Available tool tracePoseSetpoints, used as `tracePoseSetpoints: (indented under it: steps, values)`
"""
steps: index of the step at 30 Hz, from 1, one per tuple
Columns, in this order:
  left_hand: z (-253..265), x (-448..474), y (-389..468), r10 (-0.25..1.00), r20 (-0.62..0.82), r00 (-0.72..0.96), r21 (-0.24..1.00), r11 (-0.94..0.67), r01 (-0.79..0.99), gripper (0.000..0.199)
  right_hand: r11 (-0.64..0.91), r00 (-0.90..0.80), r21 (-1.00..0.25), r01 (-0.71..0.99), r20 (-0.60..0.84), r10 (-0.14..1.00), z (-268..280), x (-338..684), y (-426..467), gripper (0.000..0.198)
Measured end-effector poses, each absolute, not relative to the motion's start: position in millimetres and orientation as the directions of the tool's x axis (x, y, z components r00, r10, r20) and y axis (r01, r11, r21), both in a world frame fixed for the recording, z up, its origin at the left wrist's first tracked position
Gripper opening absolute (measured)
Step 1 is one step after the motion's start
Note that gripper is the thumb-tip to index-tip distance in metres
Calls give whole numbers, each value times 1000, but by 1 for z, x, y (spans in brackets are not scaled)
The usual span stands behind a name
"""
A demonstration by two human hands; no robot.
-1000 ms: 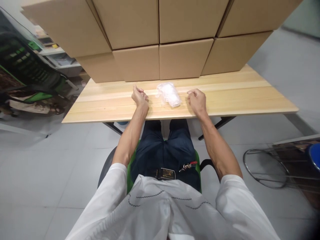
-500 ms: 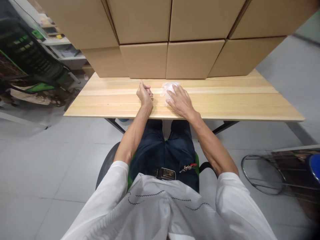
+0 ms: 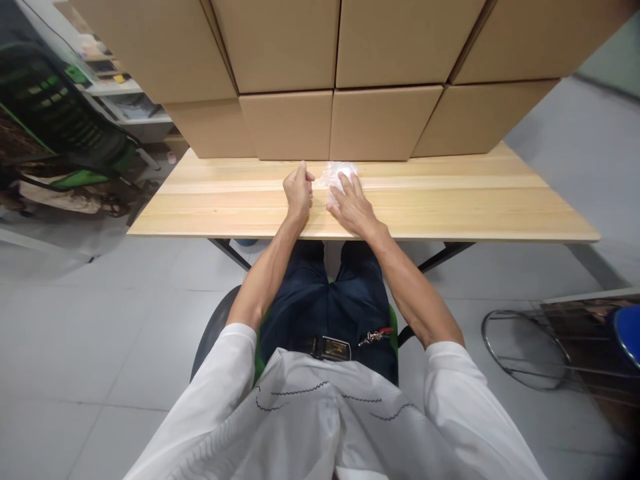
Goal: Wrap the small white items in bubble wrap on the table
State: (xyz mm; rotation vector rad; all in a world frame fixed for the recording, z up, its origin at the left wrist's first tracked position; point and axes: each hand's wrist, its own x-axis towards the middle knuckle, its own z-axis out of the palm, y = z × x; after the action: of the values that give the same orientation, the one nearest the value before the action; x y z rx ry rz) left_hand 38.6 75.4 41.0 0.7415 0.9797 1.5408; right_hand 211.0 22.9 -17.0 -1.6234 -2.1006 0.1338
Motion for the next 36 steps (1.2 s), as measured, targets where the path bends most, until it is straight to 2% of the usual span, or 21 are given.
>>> tracePoseSetpoints:
  steps: [5, 8, 10, 12, 13, 15, 18, 23, 31, 36]
  values:
    - [43, 39, 73, 981, -34, -191, 898, -54, -436, 75, 317, -190, -372, 872, 340, 921, -14, 208, 26, 68]
    - [43, 39, 73, 978, -36, -204, 892, -61, -447, 74, 356, -172, -389, 849, 434, 884, -17, 220, 20, 65]
    - [43, 39, 74, 974, -47, -223, 883, -64, -465, 73, 389, -98, -428, 816, 559, 823, -23, 234, 10, 60]
    - [42, 38, 76, 968, -52, -246, 876, -74, -477, 72, 379, 87, -529, 759, 660, 746, -30, 251, -7, 56]
    - [42, 37, 77, 965, -54, -258, 872, -80, -482, 72, 337, 224, -612, 715, 658, 719, -33, 260, -16, 55]
    - [42, 34, 80, 958, -67, -279, 864, -84, -497, 71, 230, 433, -769, 597, 549, 715, -34, 275, -33, 55]
    - [43, 30, 85, 948, -140, -287, 845, -37, -534, 71, 105, 502, -870, 482, 373, 780, -24, 285, -46, 51]
    - [46, 26, 86, 938, -246, -243, 820, 67, -569, 72, 11, 493, -839, 543, 330, 805, -3, 274, -46, 47]
    - [46, 26, 85, 939, -266, -219, 815, 98, -571, 76, -9, 493, -819, 574, 336, 803, -4, 269, -50, 42]
    - [44, 28, 88, 938, -276, -210, 798, 102, -594, 72, -38, 478, -763, 646, 364, 799, -13, 271, -50, 38]
